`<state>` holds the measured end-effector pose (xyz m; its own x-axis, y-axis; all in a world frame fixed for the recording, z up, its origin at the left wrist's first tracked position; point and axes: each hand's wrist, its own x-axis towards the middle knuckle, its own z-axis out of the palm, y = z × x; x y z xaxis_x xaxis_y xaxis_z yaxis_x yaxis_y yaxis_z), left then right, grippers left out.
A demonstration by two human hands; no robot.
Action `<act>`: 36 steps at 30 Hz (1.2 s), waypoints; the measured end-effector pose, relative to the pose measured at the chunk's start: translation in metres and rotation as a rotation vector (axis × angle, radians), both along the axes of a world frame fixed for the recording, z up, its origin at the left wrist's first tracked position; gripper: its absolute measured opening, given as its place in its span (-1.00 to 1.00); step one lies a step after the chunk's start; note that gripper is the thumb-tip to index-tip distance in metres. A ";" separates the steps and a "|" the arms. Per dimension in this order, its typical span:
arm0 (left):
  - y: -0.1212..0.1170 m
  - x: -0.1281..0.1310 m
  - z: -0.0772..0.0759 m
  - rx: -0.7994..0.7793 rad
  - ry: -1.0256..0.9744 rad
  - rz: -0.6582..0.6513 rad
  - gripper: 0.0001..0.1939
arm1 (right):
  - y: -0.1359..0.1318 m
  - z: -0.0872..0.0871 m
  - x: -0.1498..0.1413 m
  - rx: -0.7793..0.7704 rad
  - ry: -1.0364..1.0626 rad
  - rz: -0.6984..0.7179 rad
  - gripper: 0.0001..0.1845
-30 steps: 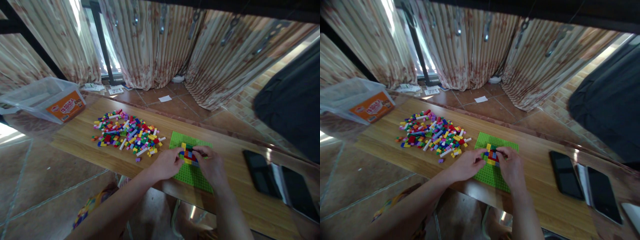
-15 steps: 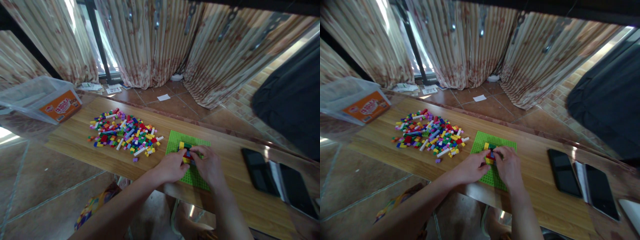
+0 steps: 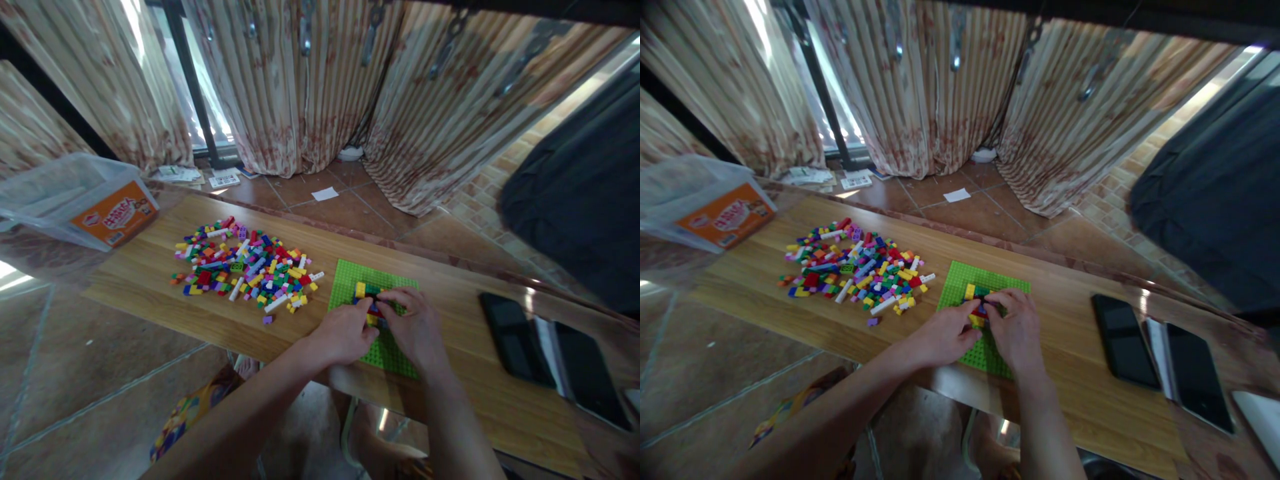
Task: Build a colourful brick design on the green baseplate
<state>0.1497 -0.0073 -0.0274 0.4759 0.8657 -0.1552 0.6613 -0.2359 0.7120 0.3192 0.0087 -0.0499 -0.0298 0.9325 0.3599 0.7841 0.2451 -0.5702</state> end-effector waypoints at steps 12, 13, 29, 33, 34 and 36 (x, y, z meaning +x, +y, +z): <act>0.000 0.002 0.000 -0.001 0.017 0.008 -0.44 | 0.006 -0.007 -0.002 -0.180 0.125 -0.198 -0.58; 0.000 0.002 0.000 -0.001 0.029 0.007 -0.44 | 0.006 -0.007 -0.004 -0.186 0.121 -0.196 -0.59; -0.001 0.002 -0.002 0.012 0.056 -0.005 -0.47 | 0.011 -0.019 -0.002 -0.165 0.207 -0.166 -0.66; -0.001 0.002 -0.002 0.014 0.051 0.003 -0.44 | 0.010 -0.018 -0.002 -0.181 0.208 -0.168 -0.67; -0.001 0.002 -0.001 0.014 0.036 0.006 -0.44 | 0.010 -0.017 -0.001 -0.192 0.220 -0.166 -0.66; -0.001 -0.001 0.001 0.022 -0.017 0.016 -0.44 | 0.010 -0.015 0.000 -0.219 0.287 -0.166 -0.63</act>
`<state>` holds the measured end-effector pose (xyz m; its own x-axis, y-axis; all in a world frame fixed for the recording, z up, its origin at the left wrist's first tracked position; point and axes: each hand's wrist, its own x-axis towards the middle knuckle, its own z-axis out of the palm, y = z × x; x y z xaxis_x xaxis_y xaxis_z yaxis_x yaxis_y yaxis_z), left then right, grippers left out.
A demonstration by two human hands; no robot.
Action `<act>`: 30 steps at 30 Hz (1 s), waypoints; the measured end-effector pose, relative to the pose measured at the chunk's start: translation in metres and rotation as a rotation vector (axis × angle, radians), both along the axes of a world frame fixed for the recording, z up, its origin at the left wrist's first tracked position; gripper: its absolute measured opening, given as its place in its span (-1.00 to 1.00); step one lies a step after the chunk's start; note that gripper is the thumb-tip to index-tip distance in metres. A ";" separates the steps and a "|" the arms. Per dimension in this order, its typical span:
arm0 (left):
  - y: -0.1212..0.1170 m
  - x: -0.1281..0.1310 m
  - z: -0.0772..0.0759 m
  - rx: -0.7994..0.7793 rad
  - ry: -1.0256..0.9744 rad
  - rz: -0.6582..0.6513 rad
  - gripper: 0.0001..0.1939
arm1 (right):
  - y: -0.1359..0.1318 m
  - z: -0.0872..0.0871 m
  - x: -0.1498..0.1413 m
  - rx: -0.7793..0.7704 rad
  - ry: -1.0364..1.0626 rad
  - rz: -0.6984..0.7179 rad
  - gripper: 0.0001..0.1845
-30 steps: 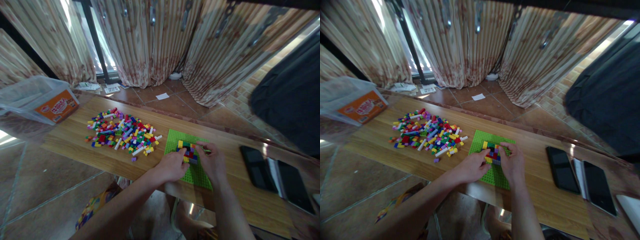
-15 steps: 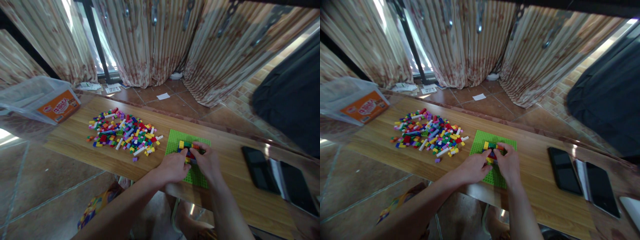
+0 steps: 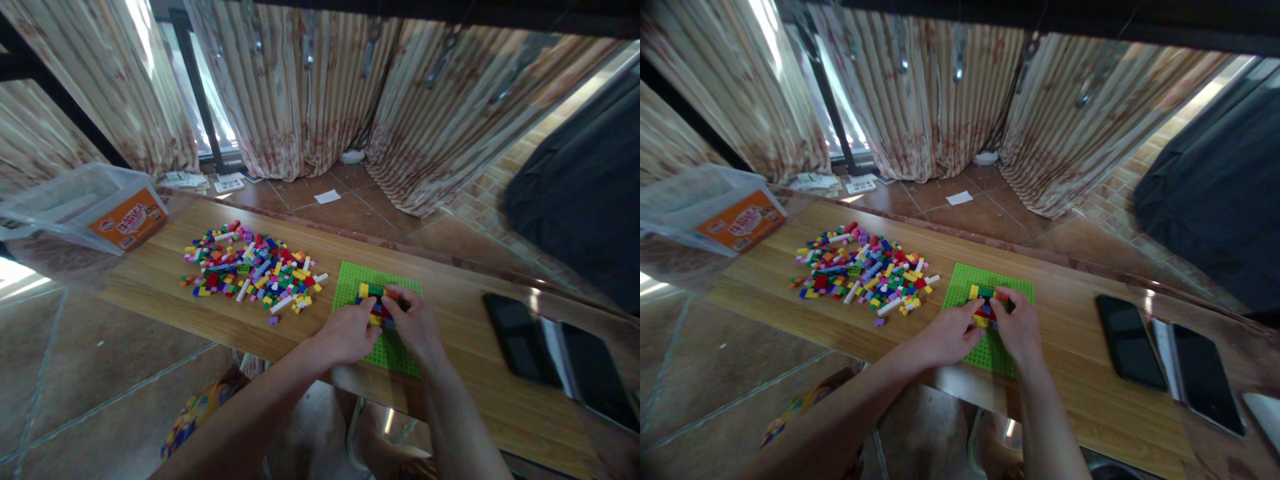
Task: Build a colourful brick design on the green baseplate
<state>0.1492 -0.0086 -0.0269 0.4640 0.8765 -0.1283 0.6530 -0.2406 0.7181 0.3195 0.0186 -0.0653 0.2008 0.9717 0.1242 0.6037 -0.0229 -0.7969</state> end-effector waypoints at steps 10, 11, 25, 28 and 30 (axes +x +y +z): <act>0.026 -0.057 0.011 0.067 -0.319 0.325 -0.61 | 0.000 0.016 0.000 0.168 0.300 -0.269 -0.66; 0.031 -0.065 0.010 0.074 -0.370 0.386 -0.62 | -0.001 0.019 -0.003 0.210 0.296 -0.290 -0.67; 0.046 -0.118 0.019 0.143 -0.641 0.808 -0.68 | -0.036 0.020 -0.089 0.245 -0.082 0.415 -0.78; 0.046 -0.121 0.016 0.133 -0.637 0.799 -0.66 | -0.036 0.013 -0.102 0.206 -0.142 0.486 -0.73; 0.046 -0.123 0.015 0.132 -0.623 0.794 -0.66 | -0.034 0.009 -0.108 0.197 -0.168 0.501 -0.71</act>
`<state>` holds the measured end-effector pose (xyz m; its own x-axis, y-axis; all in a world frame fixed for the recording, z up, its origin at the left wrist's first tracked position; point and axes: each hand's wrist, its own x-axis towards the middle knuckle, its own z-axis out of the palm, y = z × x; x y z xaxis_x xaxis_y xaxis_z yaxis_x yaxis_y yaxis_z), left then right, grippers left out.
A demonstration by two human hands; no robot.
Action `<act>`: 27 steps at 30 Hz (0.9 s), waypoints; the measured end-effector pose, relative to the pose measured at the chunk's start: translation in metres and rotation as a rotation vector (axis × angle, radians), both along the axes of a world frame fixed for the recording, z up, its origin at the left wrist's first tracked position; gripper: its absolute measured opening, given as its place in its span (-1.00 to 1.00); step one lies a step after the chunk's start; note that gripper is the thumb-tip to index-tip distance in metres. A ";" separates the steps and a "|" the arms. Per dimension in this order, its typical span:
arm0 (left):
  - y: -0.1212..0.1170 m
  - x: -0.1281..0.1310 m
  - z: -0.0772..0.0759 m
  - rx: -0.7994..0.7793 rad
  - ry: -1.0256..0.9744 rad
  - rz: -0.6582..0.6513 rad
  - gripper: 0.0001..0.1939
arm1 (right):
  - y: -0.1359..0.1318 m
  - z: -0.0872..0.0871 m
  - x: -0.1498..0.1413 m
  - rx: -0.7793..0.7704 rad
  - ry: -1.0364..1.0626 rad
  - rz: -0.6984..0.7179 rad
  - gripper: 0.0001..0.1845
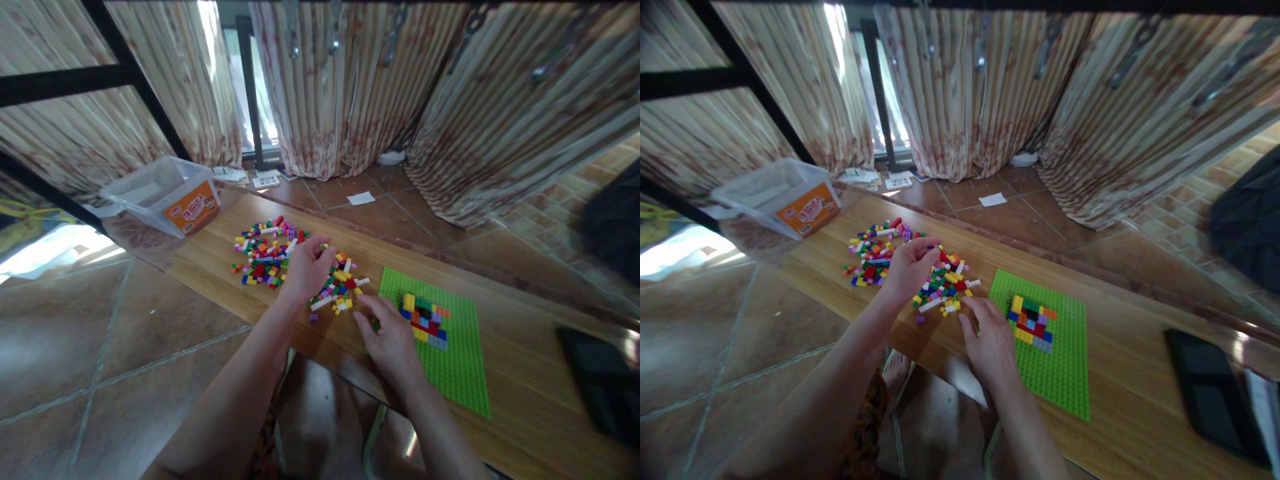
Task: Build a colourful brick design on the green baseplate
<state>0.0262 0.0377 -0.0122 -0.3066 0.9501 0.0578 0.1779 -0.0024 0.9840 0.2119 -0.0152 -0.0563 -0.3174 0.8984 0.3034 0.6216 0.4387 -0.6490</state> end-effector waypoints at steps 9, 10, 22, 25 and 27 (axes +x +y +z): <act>-0.006 -0.005 -0.004 0.019 0.090 -0.072 -0.67 | 0.009 -0.008 -0.015 0.056 -0.152 0.035 -0.76; -0.006 -0.005 -0.005 0.021 0.104 -0.076 -0.67 | 0.009 -0.008 -0.016 0.055 -0.155 0.033 -0.77; -0.011 0.009 -0.004 -0.015 0.247 -0.216 -0.74 | 0.005 0.004 -0.005 0.101 0.029 -0.090 -0.70; -0.012 0.012 -0.004 0.003 0.295 -0.243 -0.74 | 0.008 0.006 0.010 0.100 0.043 -0.184 -0.69; -0.012 0.014 -0.005 0.011 0.331 -0.256 -0.76 | 0.010 0.007 0.017 0.088 0.059 -0.240 -0.70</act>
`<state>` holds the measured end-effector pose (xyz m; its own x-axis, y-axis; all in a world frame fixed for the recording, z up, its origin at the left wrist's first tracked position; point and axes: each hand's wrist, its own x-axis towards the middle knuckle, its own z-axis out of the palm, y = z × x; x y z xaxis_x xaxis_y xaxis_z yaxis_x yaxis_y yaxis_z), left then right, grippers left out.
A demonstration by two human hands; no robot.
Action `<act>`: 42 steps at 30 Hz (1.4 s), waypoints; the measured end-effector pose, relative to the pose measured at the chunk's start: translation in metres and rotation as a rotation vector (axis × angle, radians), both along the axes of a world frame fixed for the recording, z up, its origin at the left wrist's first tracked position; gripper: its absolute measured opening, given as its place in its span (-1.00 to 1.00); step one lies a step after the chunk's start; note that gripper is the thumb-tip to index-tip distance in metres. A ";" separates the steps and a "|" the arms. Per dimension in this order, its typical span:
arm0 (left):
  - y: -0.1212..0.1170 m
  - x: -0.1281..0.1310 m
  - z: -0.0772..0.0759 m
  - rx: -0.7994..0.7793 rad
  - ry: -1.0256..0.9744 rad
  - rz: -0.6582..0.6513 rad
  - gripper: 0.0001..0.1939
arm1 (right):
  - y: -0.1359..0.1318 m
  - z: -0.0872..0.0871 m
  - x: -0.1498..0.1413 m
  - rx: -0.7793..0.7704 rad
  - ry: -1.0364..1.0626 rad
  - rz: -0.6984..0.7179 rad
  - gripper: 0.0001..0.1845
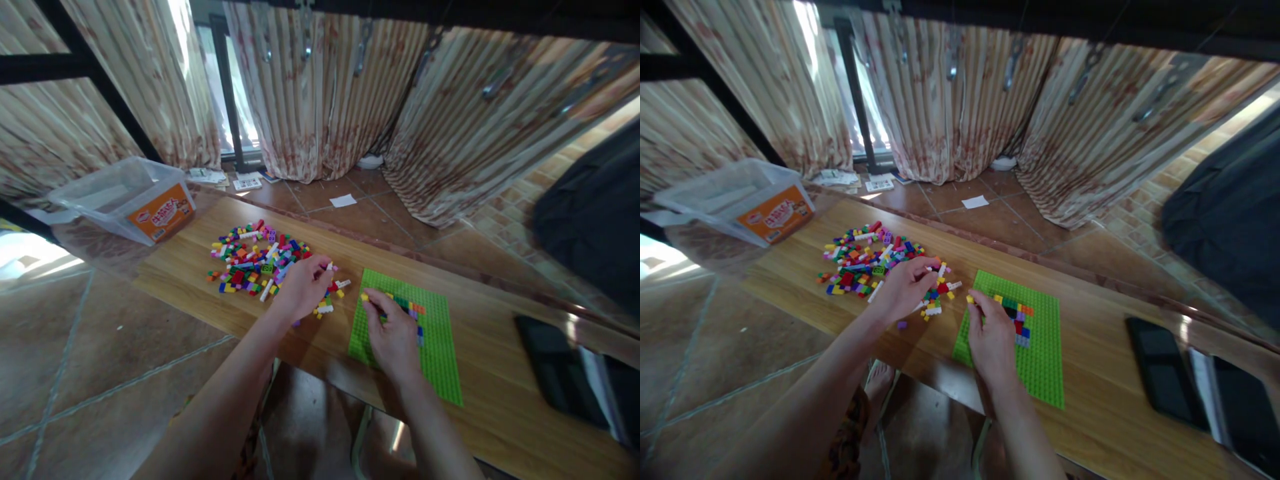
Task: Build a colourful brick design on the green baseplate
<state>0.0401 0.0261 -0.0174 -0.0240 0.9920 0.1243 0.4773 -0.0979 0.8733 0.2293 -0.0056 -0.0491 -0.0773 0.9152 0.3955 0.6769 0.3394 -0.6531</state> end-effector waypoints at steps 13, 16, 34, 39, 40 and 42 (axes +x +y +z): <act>0.010 -0.019 0.001 0.005 0.037 0.150 -0.75 | -0.002 -0.013 -0.010 -0.037 -0.189 0.142 -0.73; 0.011 -0.024 0.004 -0.008 0.019 0.178 -0.73 | -0.001 -0.016 -0.014 -0.073 -0.170 0.134 -0.73; 0.005 -0.044 0.002 0.053 0.178 0.205 -0.76 | 0.029 -0.017 -0.037 0.075 -0.335 0.150 -0.63; 0.004 -0.048 0.005 0.021 0.098 0.230 -0.70 | 0.030 -0.019 -0.044 0.069 -0.363 0.142 -0.64; 0.004 -0.050 0.006 0.014 0.077 0.236 -0.69 | 0.030 -0.019 -0.045 0.068 -0.349 0.141 -0.67; 0.006 -0.057 0.006 0.011 0.053 0.258 -0.69 | 0.029 -0.021 -0.044 0.068 -0.315 0.149 -0.74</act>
